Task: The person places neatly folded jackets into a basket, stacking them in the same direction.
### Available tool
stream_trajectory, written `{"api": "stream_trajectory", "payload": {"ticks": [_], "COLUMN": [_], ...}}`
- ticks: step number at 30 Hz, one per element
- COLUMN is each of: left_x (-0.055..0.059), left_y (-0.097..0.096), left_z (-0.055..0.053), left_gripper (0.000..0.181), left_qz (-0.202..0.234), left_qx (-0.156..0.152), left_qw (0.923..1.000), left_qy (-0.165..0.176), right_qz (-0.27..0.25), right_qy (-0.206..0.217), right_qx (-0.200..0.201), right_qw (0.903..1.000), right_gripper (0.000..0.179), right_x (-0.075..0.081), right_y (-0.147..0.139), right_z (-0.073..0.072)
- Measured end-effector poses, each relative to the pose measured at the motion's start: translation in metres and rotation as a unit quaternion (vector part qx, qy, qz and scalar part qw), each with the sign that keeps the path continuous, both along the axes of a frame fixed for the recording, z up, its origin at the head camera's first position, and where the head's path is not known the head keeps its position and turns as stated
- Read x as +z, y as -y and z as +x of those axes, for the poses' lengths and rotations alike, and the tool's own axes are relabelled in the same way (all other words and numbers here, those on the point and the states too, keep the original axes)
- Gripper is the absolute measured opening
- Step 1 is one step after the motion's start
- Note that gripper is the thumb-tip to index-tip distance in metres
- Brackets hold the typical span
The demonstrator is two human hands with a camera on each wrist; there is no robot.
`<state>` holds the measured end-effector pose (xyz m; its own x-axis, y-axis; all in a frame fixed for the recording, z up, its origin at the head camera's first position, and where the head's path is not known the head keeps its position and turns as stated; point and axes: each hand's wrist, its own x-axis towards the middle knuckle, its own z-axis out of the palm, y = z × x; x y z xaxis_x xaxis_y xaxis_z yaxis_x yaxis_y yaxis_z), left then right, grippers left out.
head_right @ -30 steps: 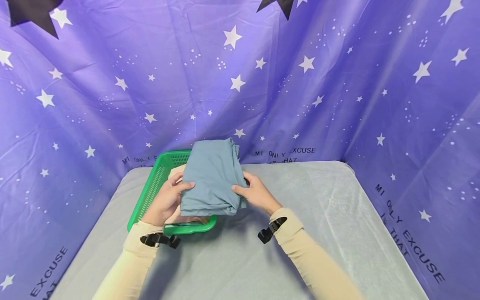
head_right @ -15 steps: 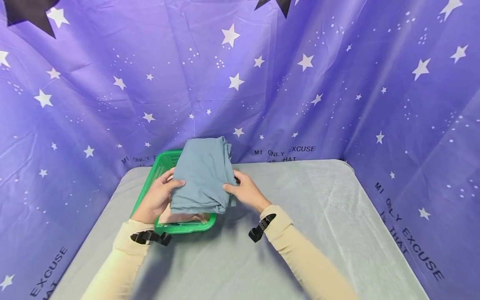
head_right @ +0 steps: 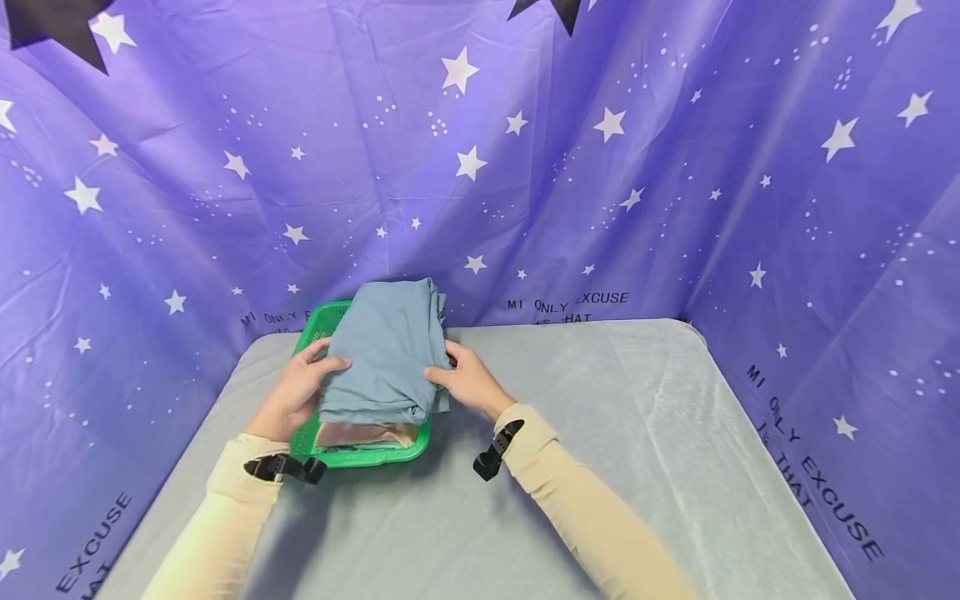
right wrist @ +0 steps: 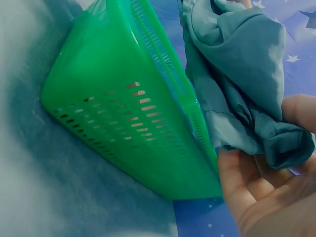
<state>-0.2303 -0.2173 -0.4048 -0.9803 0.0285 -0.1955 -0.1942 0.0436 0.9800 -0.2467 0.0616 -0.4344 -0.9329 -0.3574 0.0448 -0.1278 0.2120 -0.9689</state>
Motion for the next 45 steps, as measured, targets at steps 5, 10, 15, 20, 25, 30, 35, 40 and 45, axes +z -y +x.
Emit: {"api": "stream_trajectory", "payload": {"ticks": [5, 10, 15, 20, 25, 30, 35, 40, 45], "left_x": [0.001, 0.002, 0.0, -0.001, 0.001, 0.001, -0.004, -0.007, -0.006], "left_y": [0.006, 0.012, 0.016, 0.018, 0.02, 0.023, 0.025, 0.026, 0.024], "left_z": [-0.001, -0.003, -0.006, -0.01, -0.009, -0.009, -0.013, -0.015, -0.015], "left_gripper": [0.059, 0.067, 0.067, 0.063, 0.067, 0.071, 0.074, 0.078, 0.078], "left_qz": [0.005, 0.004, 0.0, -0.008, -0.018, -0.028, -0.045, -0.06, -0.089], "left_qx": [0.004, 0.005, 0.007, 0.015, 0.012, 0.008, 0.02, 0.025, 0.015], "left_qw": [1.0, 0.9998, 0.9996, 0.9996, 0.9995, 0.9991, 0.9981, 0.997, 0.995], "left_qy": [0.007, 0.019, 0.029, 0.023, 0.024, 0.03, 0.036, 0.041, 0.041], "right_qz": [0.004, 0.013, 0.019, 0.027, 0.04, 0.048, 0.06, 0.082, 0.116], "right_qy": [0.008, 0.017, 0.021, 0.02, 0.008, 0.012, 0.027, 0.026, 0.016], "right_qx": [-0.006, -0.01, -0.009, -0.007, -0.004, 0.002, 0.001, -0.009, -0.027], "right_qw": [0.9999, 0.9997, 0.9996, 0.9994, 0.9991, 0.9988, 0.9978, 0.9963, 0.9928], "right_gripper": [0.05, 0.051, 0.05, 0.046, 0.041, 0.033, 0.038, 0.057, 0.065], "right_x": [-0.002, -0.004, -0.003, -0.003, -0.003, -0.004, -0.003, -0.002, -0.002], "right_y": [0.009, 0.015, 0.02, 0.024, 0.026, 0.029, 0.032, 0.035, 0.038], "right_z": [-0.003, -0.005, -0.009, -0.013, -0.015, -0.016, -0.017, -0.016, -0.014]}}
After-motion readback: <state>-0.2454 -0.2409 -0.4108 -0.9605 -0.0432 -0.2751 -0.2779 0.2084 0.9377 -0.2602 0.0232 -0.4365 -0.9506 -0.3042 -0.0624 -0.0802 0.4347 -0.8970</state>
